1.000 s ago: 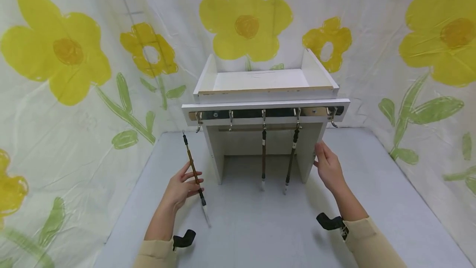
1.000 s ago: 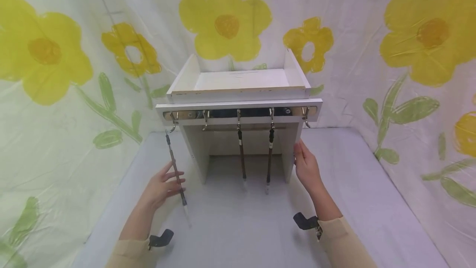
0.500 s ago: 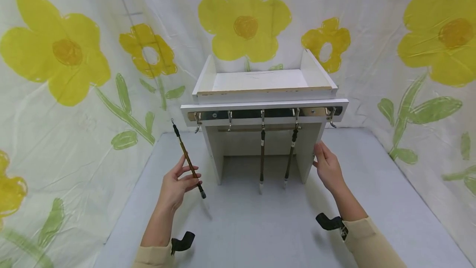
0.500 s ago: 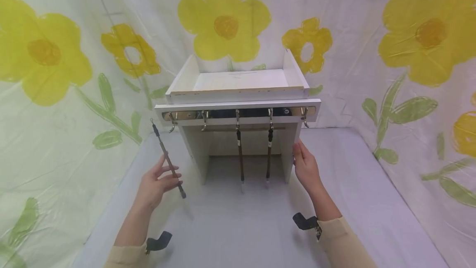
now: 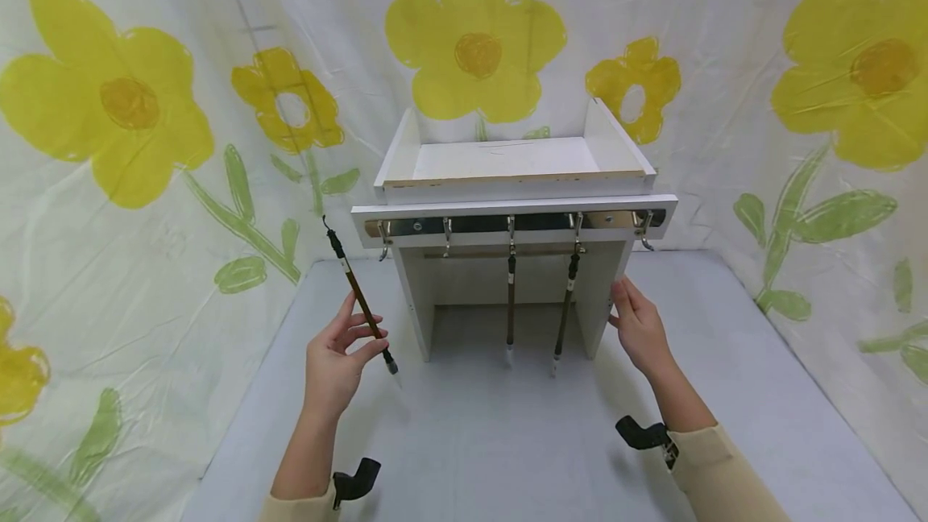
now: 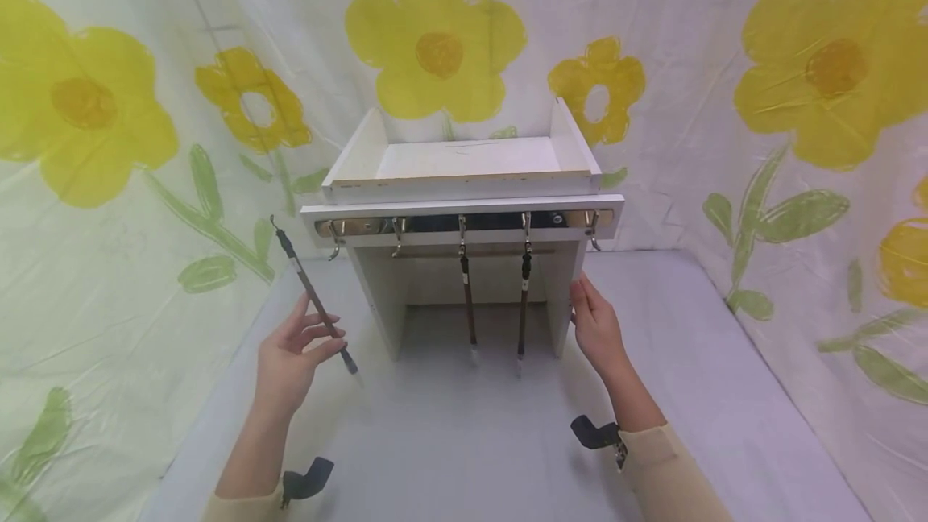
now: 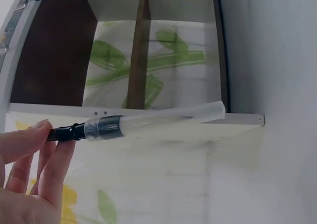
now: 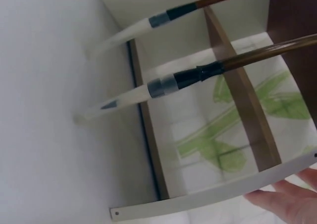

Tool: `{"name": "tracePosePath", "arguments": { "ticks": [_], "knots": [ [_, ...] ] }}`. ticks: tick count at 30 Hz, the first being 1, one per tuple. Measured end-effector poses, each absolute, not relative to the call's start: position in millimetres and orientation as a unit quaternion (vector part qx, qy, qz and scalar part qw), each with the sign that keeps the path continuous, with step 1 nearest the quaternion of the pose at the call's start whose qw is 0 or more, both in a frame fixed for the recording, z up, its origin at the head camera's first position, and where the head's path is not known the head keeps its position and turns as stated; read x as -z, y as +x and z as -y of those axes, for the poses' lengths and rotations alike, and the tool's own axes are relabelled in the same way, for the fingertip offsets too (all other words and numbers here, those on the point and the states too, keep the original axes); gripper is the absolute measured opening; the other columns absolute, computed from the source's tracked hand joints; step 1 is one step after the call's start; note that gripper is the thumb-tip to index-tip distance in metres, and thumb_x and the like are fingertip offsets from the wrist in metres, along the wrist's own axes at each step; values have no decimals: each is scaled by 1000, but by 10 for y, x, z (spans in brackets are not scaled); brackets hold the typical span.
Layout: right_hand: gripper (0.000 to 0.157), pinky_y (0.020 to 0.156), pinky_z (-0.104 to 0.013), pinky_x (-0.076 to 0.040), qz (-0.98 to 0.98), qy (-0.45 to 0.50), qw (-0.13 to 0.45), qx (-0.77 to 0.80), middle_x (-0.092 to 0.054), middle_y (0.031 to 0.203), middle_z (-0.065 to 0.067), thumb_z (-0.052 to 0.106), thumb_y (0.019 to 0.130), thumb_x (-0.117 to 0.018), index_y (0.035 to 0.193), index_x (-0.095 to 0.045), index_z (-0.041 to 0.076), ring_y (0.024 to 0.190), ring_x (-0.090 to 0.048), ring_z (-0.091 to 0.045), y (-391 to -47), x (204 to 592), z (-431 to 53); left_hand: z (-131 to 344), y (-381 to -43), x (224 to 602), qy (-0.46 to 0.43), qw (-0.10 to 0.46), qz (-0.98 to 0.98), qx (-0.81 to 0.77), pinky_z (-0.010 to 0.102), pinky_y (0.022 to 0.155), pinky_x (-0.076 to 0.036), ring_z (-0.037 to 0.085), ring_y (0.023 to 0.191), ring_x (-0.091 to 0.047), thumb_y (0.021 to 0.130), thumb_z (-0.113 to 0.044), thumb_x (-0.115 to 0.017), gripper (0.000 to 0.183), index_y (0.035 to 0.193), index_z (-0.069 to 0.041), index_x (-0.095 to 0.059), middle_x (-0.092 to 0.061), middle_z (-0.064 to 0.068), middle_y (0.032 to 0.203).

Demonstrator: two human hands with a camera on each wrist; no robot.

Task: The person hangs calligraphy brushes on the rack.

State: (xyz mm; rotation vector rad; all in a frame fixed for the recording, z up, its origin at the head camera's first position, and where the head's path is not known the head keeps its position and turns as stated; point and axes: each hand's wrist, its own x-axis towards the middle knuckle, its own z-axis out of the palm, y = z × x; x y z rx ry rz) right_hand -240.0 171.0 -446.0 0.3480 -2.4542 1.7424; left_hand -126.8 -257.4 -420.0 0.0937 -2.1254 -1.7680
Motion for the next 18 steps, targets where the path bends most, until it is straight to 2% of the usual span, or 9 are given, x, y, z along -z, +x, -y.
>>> {"name": "tracePosePath", "arguments": {
  "ticks": [4,8,11,16,18],
  "knots": [
    [58,101,-60,-47,806,119,56,-577,-27,165,-15,44,111,-30,162,-23,19,146,-35,-43,-2395,4452,-1706,2517,-1219,4134,24,217,765,606,14,90,-54,5,93,-72,83,4,-80,86,152,-33,-45,-73,9,109],
    [56,100,-60,-48,805,122,56,-578,-27,164,-17,42,111,-30,162,-23,18,145,-35,-45,-2394,4451,-1712,2463,-1148,4069,13,231,766,600,16,85,-57,4,93,-71,83,7,-78,85,151,-32,-47,-72,16,110],
    [56,100,-59,-49,805,120,56,-579,-27,164,-17,42,111,-30,162,-23,19,145,-36,-45,-2396,4455,-1715,2419,-1101,4027,2,237,765,599,17,82,-58,4,92,-71,82,9,-78,84,150,-31,-49,-72,14,108],
    [56,100,-58,-50,804,118,56,-581,-29,164,-16,43,111,-31,162,-25,20,145,-37,-43,-2411,4477,-1723,2337,-1071,4002,-16,247,762,599,20,79,-60,6,90,-71,81,10,-78,82,148,-30,-52,-73,2,101],
    [56,100,-57,-50,803,118,56,-581,-29,164,-16,42,111,-31,161,-25,20,145,-37,-43,-2418,4483,-1725,2301,-1076,4015,-26,253,761,596,22,78,-61,7,89,-71,80,11,-79,81,147,-29,-54,-73,3,99]
  ]
}}
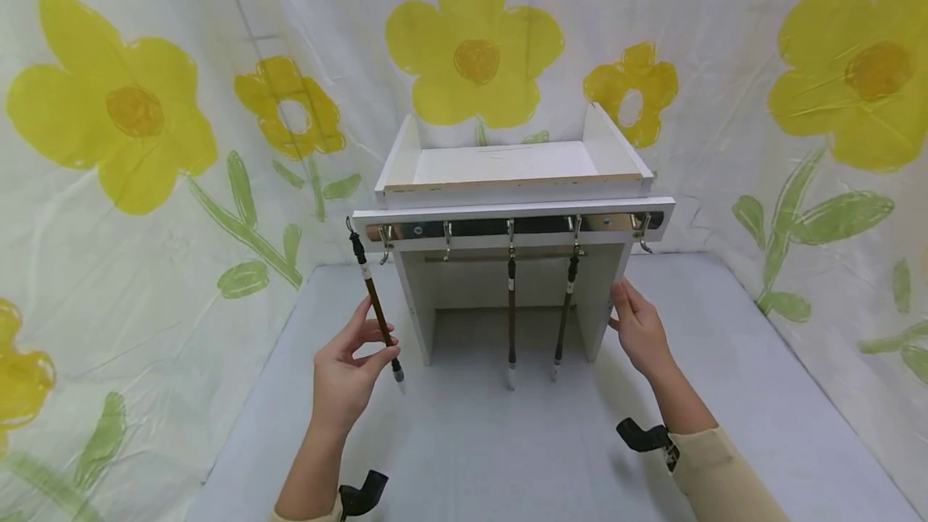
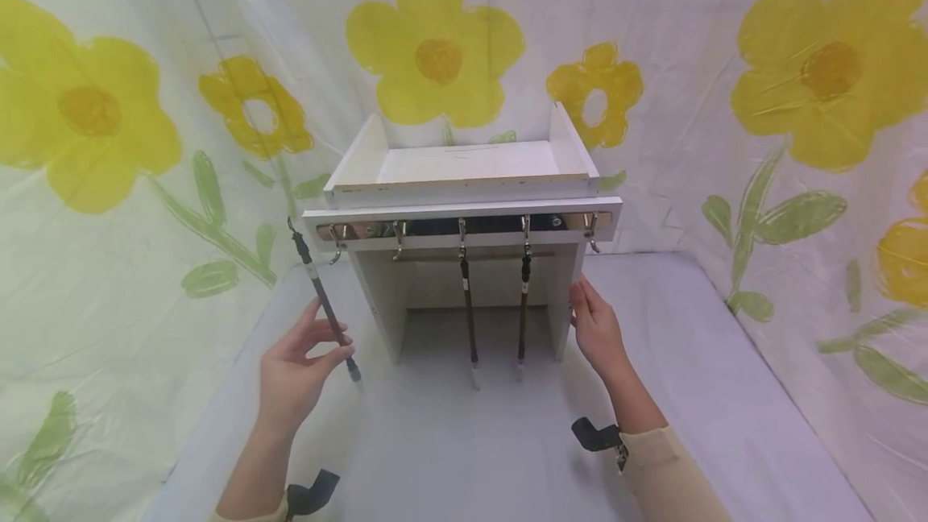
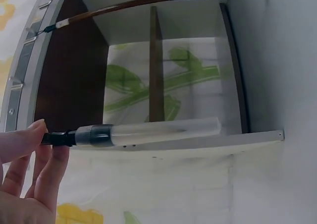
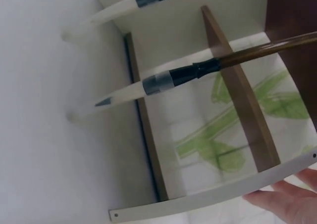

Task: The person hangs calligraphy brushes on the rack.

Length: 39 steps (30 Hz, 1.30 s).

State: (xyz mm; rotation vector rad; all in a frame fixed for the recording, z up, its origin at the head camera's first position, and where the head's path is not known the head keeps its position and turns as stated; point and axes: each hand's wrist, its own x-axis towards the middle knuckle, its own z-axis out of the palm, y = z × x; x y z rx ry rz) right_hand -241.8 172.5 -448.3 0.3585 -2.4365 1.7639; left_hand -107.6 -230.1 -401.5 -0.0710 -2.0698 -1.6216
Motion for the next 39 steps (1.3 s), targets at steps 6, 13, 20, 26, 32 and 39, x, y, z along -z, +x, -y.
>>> {"name": "tracePosePath", "arguments": {
  "ticks": [6,13,20,26,32,39],
  "knots": [
    [55,99,-56,-50,801,120,54,-584,-29,164,-17,41,111,-31,161,-24,20,145,-37,-43,-2415,4485,-1728,2154,-1086,4091,-66,265,767,580,23,75,-61,10,89,-70,78,12,-79,78,144,-24,-58,-73,17,100],
    [58,100,-57,-50,807,115,53,-577,-29,164,-17,46,110,-31,162,-24,21,144,-38,-44,-2407,4477,-1722,2005,-1090,4204,-102,271,784,549,21,74,-61,18,89,-70,77,11,-81,77,144,-18,-58,-75,10,100],
    [62,99,-57,-50,809,117,54,-573,-30,164,-15,51,108,-32,162,-24,21,144,-38,-44,-2438,4483,-1727,1918,-1109,4242,-114,275,793,531,22,74,-61,17,89,-70,77,12,-81,79,145,-21,-57,-74,11,99],
    [60,99,-57,-50,808,119,54,-574,-29,164,-15,49,109,-32,162,-24,21,145,-38,-44,-2438,4491,-1729,1862,-1132,4318,-101,256,803,529,24,74,-61,22,91,-71,77,12,-80,79,144,-21,-58,-73,3,97],
    [57,100,-58,-49,804,120,52,-580,-29,164,-17,43,111,-32,162,-24,19,144,-37,-45,-2403,4438,-1709,1820,-1120,4398,-92,242,804,535,29,75,-63,25,91,-70,78,13,-79,76,143,-19,-59,-71,2,93],
    [56,101,-57,-48,808,112,41,-578,-28,164,-19,38,112,-31,162,-23,15,145,-36,-45,-2410,4429,-1720,1801,-1097,4439,-82,224,810,536,28,74,-63,20,91,-69,79,15,-78,80,144,-28,-58,-70,-1,95]
  ]
}}
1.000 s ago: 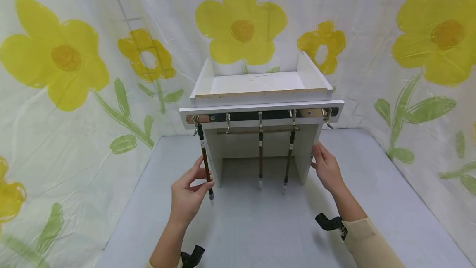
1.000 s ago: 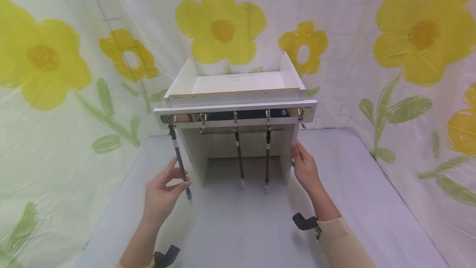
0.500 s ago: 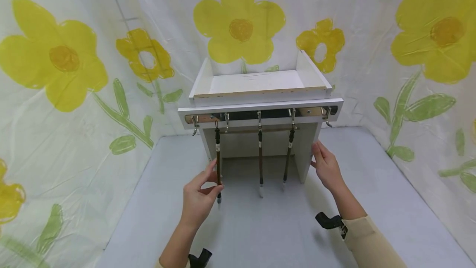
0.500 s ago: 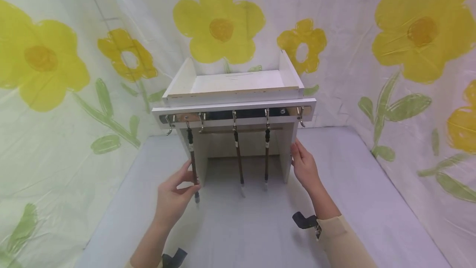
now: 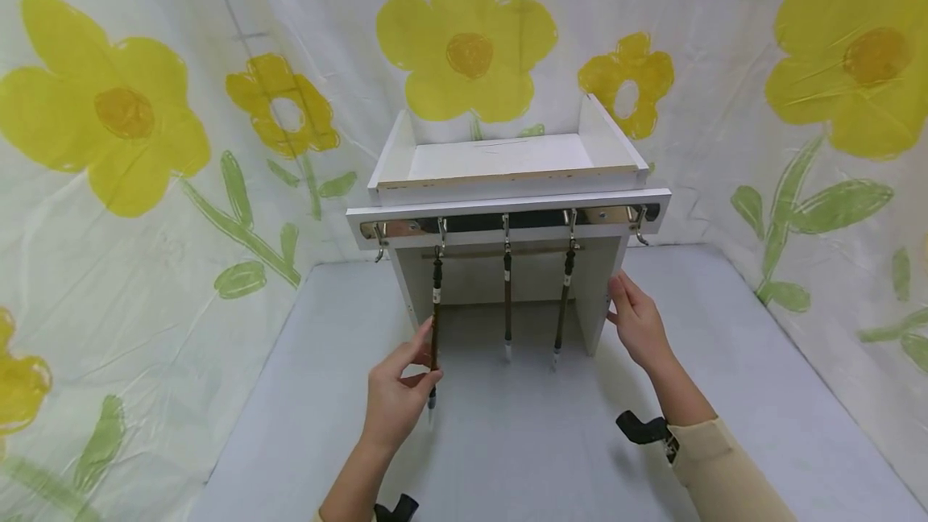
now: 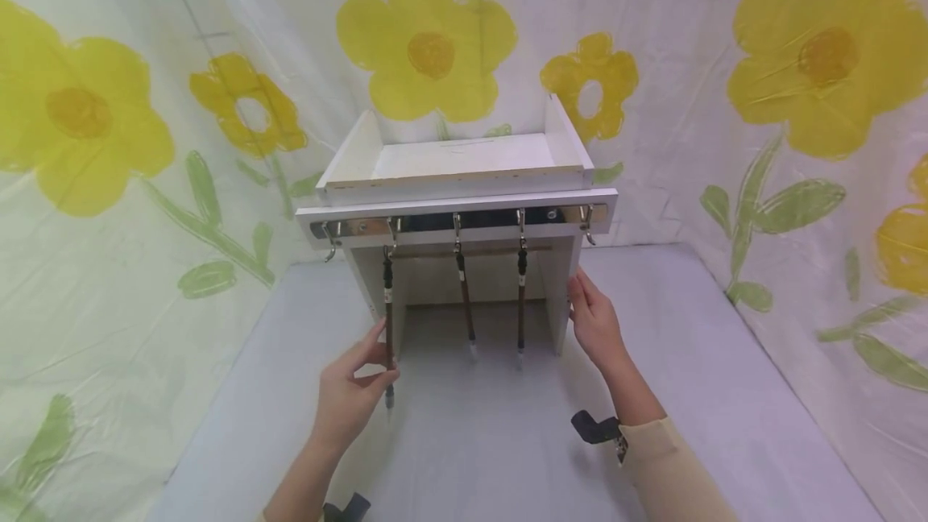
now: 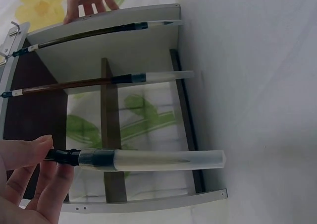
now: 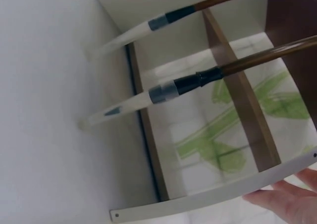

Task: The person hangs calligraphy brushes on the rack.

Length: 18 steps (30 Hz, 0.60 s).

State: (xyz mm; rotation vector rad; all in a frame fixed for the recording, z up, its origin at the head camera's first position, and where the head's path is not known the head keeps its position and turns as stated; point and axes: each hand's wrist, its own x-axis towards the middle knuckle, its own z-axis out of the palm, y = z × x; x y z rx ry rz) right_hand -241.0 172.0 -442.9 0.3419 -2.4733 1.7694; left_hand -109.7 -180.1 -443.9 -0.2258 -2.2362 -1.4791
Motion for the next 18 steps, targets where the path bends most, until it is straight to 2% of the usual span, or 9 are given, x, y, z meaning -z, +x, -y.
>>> {"name": "tracePosePath", "arguments": {
  "ticks": [9,18],
  "knots": [
    [56,100,-56,-50,802,119,53,-583,-30,163,-16,42,111,-32,161,-25,21,144,-39,-43,-2438,4494,-1728,1798,-1088,4454,-81,227,822,516,26,74,-62,16,91,-68,80,14,-77,81,144,-31,-57,-71,-4,96],
    [59,99,-58,-50,805,120,63,-577,-31,163,-17,47,110,-32,162,-25,21,143,-40,-44,-2437,4490,-1723,1811,-1092,4467,-80,217,821,521,25,73,-62,18,90,-69,80,16,-77,84,145,-31,-55,-71,-3,97]
  ]
}}
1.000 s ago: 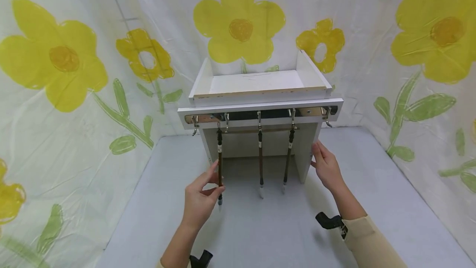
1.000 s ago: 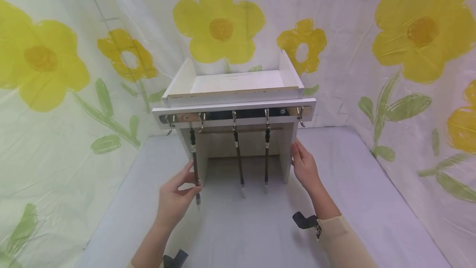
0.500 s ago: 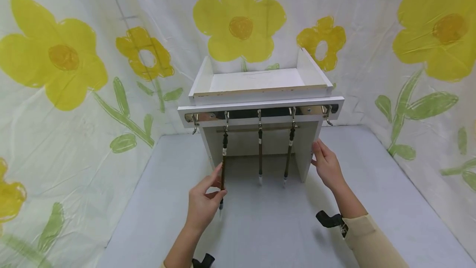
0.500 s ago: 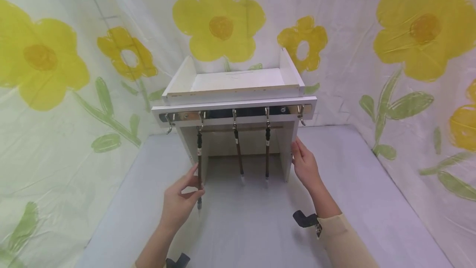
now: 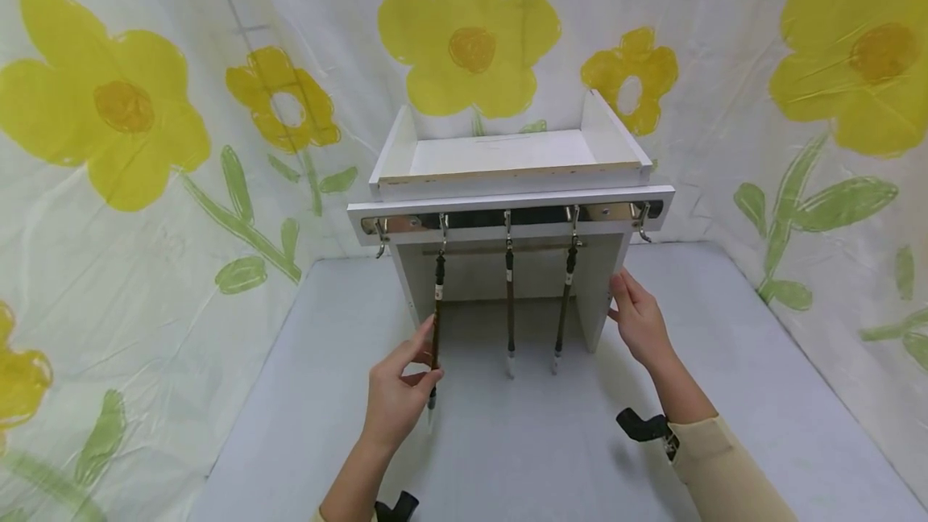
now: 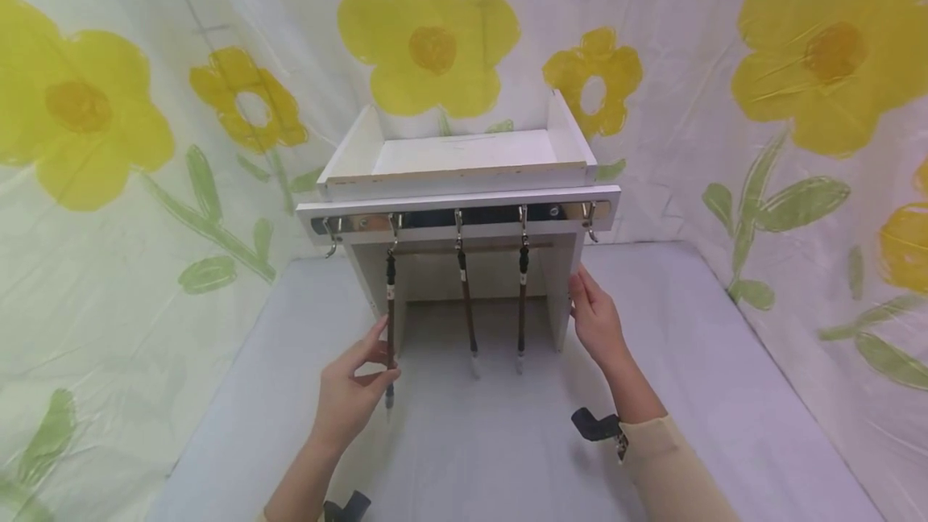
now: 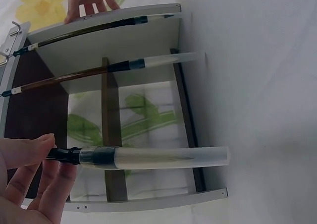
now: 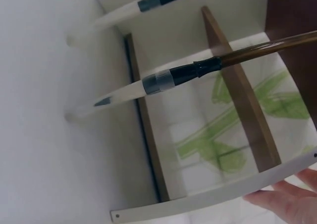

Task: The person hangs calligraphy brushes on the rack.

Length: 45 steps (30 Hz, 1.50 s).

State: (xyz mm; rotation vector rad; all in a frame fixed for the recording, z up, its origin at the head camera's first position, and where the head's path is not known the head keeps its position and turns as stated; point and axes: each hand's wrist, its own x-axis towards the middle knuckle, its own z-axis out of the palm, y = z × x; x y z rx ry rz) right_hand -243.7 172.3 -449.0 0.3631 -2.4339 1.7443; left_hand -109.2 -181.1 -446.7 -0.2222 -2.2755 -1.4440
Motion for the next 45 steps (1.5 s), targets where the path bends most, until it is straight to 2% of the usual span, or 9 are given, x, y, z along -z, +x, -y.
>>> {"name": "tracePosePath", "arguments": {
  "ticks": [9,12,16,20,30,38,45],
  "knots": [
    [57,99,-57,-50,800,120,57,-585,-30,163,-18,43,111,-31,162,-24,20,144,-38,-44,-2425,4486,-1720,1803,-1091,4437,-75,214,825,518,27,74,-63,17,91,-68,80,15,-77,84,145,-33,-55,-71,-2,100],
    [56,100,-58,-49,798,121,55,-588,-29,163,-18,42,111,-32,162,-24,21,144,-38,-45,-2417,4481,-1718,1794,-1075,4434,-86,213,822,520,27,74,-62,18,92,-69,81,15,-75,80,145,-29,-56,-72,-1,102],
    [56,100,-58,-49,798,121,55,-588,-29,164,-17,43,110,-32,162,-24,22,145,-37,-44,-2426,4494,-1721,1782,-1058,4446,-120,214,805,541,29,71,-63,25,88,-72,82,18,-72,74,145,-18,-57,-74,5,104],
    [58,99,-58,-49,805,124,63,-577,-29,164,-17,46,110,-31,162,-22,22,144,-38,-44,-2439,4520,-1723,1773,-1053,4454,-144,209,792,556,29,70,-63,28,85,-74,82,21,-68,73,146,-13,-55,-74,9,105],
    [56,98,-59,-50,806,134,72,-572,-31,163,-16,46,110,-32,162,-24,25,143,-39,-45,-2441,4538,-1723,1768,-1054,4448,-98,134,794,584,27,76,-62,23,88,-74,85,20,-64,81,152,-23,-47,-71,13,110],
    [58,98,-59,-50,807,127,71,-572,-31,163,-16,48,109,-32,162,-23,25,143,-40,-44,-2453,4514,-1725,1766,-1078,4420,-93,120,787,597,30,77,-63,24,88,-74,85,20,-64,81,152,-23,-47,-70,9,110],
    [60,98,-58,-50,809,123,66,-571,-30,164,-15,50,109,-32,162,-22,23,144,-39,-44,-2451,4506,-1721,1766,-1084,4405,-82,110,789,599,28,77,-63,23,88,-74,85,20,-62,83,153,-27,-46,-69,12,110]
  ]
}}
